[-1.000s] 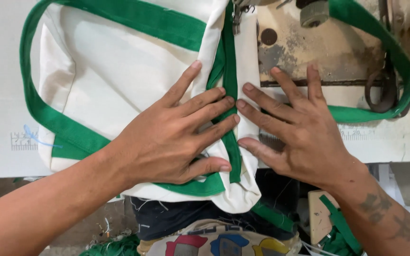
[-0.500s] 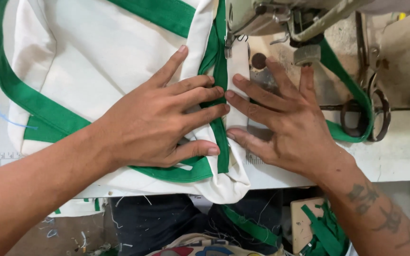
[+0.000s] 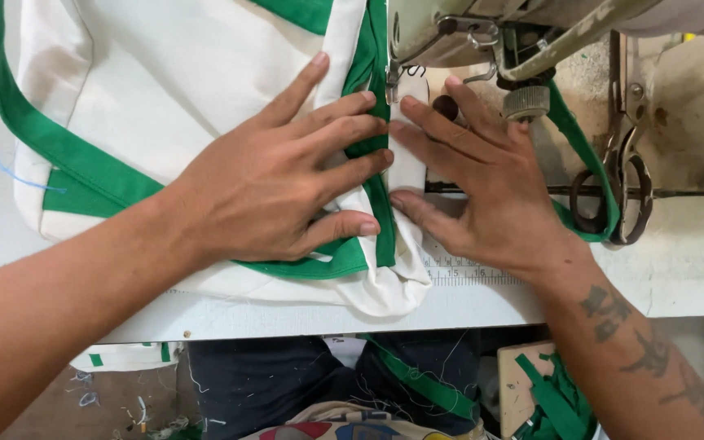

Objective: Sewing green fabric strips onto a white canvas bag using an industrial sewing machine

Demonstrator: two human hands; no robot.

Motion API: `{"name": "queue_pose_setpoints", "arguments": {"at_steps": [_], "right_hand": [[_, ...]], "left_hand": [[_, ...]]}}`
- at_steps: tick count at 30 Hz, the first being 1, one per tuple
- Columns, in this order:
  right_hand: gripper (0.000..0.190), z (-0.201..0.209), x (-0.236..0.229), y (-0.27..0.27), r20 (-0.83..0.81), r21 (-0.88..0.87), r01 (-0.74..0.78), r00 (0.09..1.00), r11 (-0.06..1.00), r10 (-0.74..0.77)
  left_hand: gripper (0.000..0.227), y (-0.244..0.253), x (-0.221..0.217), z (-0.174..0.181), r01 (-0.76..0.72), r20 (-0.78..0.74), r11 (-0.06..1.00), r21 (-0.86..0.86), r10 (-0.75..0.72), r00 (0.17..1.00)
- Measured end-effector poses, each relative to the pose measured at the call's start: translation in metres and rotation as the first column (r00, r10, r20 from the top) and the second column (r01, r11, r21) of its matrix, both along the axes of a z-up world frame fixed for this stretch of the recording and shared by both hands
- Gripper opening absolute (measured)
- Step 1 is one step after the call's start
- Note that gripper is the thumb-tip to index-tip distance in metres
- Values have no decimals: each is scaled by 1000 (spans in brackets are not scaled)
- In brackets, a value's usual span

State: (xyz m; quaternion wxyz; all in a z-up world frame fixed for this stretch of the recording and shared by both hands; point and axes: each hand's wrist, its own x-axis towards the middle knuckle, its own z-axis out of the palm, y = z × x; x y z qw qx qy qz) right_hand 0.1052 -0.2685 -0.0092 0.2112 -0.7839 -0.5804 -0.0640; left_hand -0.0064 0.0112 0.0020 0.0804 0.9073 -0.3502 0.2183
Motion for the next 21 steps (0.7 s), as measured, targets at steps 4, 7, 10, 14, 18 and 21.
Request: {"name": "queue_pose_setpoints", "arguments": {"at_steps": [4,7,10,14,18,21], "right_hand": [[73,11,-14,3,-14,160,73,997,984,-72],[51,10,-22,2,-81,265,117,992,957,-99],[57,2,-21,2,-94,239,59,995,969,-37],[60,-8,-20,-3,-3,138,36,999,990,-36],[60,-8,-21,-6,132,50,51,990,997,-58],[57,-9,-20,-9,115,22,70,991,997,-72]], "left_hand": [[66,-5,-4,-1,17,17,999,-52,-16,1000],[63,-5,-5,0,26,-55,995,-93,-32,998],[63,-5,-5,2,20,-26,999,-28,-20,999],[61,-5,-5,4,42,-53,999,-13,-42,998],[66,-6,-7,2,5,-57,999,-43,-7,998],[61,-6,-6,4,28,-39,999,-28,-29,999]]}}
